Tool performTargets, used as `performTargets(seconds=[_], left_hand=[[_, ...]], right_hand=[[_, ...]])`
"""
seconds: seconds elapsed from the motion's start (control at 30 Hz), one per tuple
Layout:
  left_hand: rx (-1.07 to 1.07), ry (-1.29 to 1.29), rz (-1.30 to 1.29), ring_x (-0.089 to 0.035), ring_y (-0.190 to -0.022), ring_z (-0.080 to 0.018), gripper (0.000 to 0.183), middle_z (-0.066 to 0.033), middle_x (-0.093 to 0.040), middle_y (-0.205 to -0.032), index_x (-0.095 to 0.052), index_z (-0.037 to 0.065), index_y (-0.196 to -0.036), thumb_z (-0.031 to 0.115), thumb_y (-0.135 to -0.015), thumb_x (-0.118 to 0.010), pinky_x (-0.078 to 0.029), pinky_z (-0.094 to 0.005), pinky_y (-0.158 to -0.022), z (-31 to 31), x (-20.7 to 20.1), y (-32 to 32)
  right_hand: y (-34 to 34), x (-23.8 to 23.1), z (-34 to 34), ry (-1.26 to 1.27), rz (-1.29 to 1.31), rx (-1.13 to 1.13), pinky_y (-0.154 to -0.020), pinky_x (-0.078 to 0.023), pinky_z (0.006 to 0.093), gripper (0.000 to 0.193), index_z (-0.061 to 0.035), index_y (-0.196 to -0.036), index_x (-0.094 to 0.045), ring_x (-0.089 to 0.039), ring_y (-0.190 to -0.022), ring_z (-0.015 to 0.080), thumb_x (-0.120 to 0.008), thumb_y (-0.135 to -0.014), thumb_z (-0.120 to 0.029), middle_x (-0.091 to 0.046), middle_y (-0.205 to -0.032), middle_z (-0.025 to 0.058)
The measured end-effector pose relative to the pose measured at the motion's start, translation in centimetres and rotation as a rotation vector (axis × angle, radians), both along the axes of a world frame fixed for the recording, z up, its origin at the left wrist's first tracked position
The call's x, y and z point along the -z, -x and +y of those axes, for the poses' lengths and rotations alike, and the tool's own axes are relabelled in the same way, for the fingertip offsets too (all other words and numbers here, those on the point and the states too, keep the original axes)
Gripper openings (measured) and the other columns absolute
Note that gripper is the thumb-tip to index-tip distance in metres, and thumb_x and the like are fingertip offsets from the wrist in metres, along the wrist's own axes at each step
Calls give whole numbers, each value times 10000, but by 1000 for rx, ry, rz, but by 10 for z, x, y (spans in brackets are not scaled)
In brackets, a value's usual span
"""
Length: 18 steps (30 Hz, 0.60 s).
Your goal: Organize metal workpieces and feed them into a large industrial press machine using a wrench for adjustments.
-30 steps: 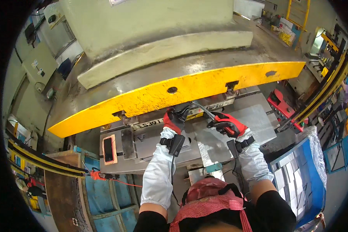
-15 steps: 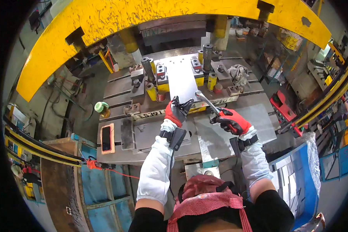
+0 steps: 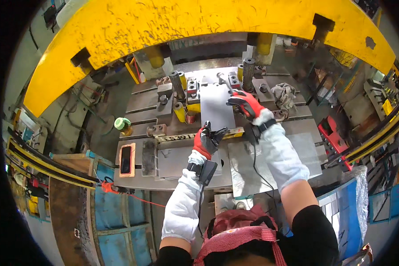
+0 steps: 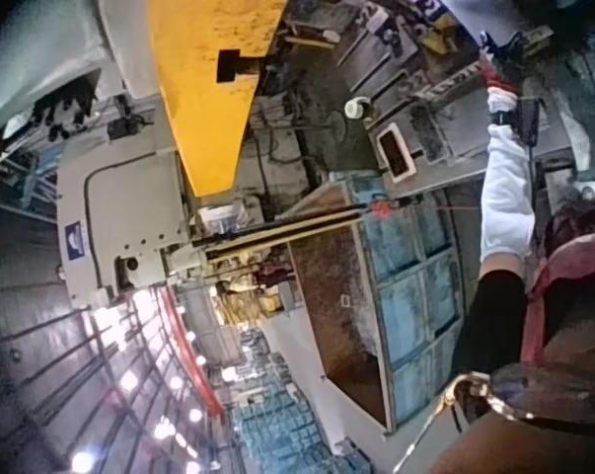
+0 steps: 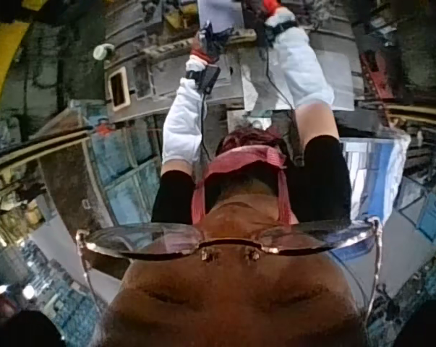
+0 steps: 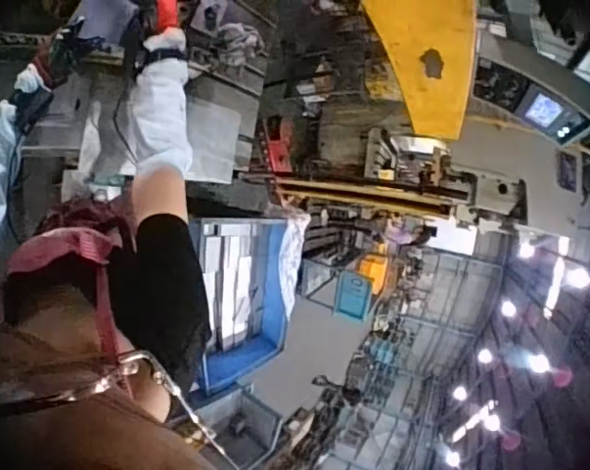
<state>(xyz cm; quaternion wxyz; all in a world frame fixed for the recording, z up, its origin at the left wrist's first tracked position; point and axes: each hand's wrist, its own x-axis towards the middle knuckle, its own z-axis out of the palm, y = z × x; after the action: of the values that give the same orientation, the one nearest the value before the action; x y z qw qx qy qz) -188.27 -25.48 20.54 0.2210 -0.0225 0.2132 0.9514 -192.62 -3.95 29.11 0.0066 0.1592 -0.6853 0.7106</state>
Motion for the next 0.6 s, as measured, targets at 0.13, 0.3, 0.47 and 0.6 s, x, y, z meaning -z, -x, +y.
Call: performTargets(seconds=[0.13,0.3,0.47,0.6], left_hand=[[34,52,52,-563,-1004,-415,345,-204,-536,-1136,-437,37,-1166,282,-924,-463,-532,-436,-837,1,1,-2],[-2,7,207,-567,-1015,-387,355,-187,-548,-1139,-450,37,-1172,288,-922,-469,-513,-426,-866,-4,9,15],[-126,-24,74,-606,-900,-385,313,-200,-590,-1041,-501,-19,-1095,229,-905,-511,-550,-463,-772,25,-33,21],[-114,25,-116,-597,-951,-337,316,-195,-579,-1089,-492,-6,-1144,214,-918,-476,-532,-467,-813,29,-25,56]], right_hand=[[-122,-23,24,231,-252,132,-518,-396,192,406,-28,-1235,-449,-483,-615,67,-577,-857,-99,-583,-862,23],[-250,40,96,302,-502,120,-498,-393,205,538,-60,-1326,-393,-501,-578,73,-574,-820,-89,-622,-888,47],[-265,83,109,155,-701,177,-519,-461,255,457,-40,-1249,-464,-559,-620,117,-564,-808,-104,-621,-848,59],[-242,128,97,244,-724,236,-462,-416,247,405,-43,-1212,-472,-563,-565,140,-553,-826,-137,-646,-847,93]])
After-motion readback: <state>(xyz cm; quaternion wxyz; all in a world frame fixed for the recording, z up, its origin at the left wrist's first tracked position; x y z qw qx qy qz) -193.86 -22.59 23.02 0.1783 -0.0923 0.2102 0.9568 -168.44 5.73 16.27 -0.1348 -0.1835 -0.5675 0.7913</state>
